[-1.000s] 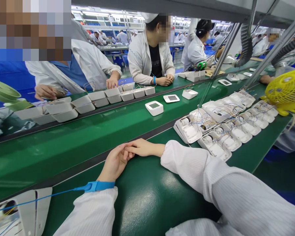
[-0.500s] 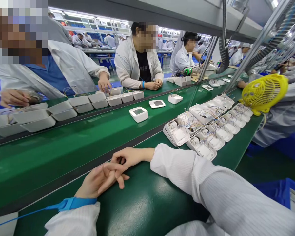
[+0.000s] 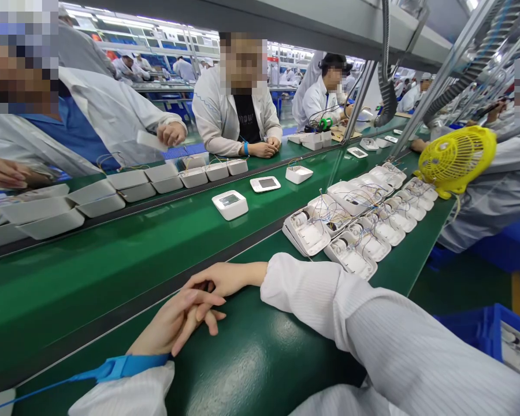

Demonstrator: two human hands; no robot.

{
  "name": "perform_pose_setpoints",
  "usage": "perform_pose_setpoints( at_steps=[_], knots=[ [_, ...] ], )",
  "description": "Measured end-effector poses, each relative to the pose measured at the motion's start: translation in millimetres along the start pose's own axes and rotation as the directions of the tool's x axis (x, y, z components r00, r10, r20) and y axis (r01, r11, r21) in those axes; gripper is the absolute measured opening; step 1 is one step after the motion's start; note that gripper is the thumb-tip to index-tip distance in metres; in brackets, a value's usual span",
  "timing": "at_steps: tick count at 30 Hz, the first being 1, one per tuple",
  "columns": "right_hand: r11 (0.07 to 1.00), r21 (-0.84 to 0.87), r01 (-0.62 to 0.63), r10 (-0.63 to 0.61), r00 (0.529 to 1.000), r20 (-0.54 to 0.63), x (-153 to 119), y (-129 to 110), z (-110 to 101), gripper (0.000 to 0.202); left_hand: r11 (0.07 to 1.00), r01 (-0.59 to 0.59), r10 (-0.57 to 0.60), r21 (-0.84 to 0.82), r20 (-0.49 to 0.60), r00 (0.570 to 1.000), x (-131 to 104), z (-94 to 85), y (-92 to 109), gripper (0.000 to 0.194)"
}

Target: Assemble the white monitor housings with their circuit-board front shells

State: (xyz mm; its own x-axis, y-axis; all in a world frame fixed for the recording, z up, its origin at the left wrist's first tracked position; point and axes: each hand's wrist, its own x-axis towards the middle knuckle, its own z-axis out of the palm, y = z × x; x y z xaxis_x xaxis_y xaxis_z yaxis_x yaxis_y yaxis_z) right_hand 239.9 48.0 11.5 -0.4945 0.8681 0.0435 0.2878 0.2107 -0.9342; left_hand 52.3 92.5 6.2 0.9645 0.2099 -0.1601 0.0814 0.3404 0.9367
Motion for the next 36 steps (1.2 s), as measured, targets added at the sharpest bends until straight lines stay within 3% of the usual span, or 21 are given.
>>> perform_pose_setpoints(
  at_steps=[3, 7, 12, 17, 21, 25, 28, 36],
  knots=[
    [0.997, -0.075, -0.024, 0.02, 0.999, -0.051, 1.3, -2.2, 3.7, 0.042, 0.999, 0.005, -0.002, 0.033, -0.104, 0.995, 2.9, -2.0, -3.4, 0.042],
    [0.993, -0.115, -0.02, 0.01, 0.996, -0.087, 1.0, -7.8, 9.3, 0.041, 0.998, -0.008, 0.015, 0.064, -0.1, 0.995, 3.7, -5.7, -4.7, 0.042],
    [0.998, -0.047, -0.043, 0.039, 0.996, -0.078, 0.5, -6.4, 5.6, 0.044, 0.999, -0.026, 0.03, 0.045, -0.092, 0.995, 3.1, -3.5, -1.9, 0.043],
    [0.989, 0.149, -0.003, -0.001, 1.0, 0.026, 2.6, 1.8, -3.2, 0.052, 0.986, -0.117, 0.125, -0.118, 0.057, 0.991, -0.6, 2.3, 2.3, 0.045],
    [0.971, 0.239, -0.01, 0.0, 0.999, 0.042, 4.0, 4.1, -3.8, 0.046, 0.97, -0.141, 0.176, -0.198, 0.172, 0.969, -2.0, 6.4, 3.5, 0.05],
    [0.993, 0.114, -0.03, 0.03, 1.0, 0.003, 3.9, 1.0, -1.0, 0.047, 1.0, -0.017, 0.017, 0.005, 0.031, 0.999, 0.4, 6.4, 0.9, 0.044],
    [0.999, 0.019, -0.046, 0.047, 0.997, -0.061, 3.7, -1.6, 2.8, 0.043, 0.995, -0.012, 0.021, 0.098, -0.09, 0.996, 2.2, 2.4, -2.3, 0.044],
    [0.993, -0.113, -0.017, 0.01, 0.998, -0.065, 4.3, -0.7, 9.4, 0.043, 0.986, -0.115, 0.122, 0.12, -0.055, 0.991, 3.5, -1.3, -0.3, 0.045]
  ],
)
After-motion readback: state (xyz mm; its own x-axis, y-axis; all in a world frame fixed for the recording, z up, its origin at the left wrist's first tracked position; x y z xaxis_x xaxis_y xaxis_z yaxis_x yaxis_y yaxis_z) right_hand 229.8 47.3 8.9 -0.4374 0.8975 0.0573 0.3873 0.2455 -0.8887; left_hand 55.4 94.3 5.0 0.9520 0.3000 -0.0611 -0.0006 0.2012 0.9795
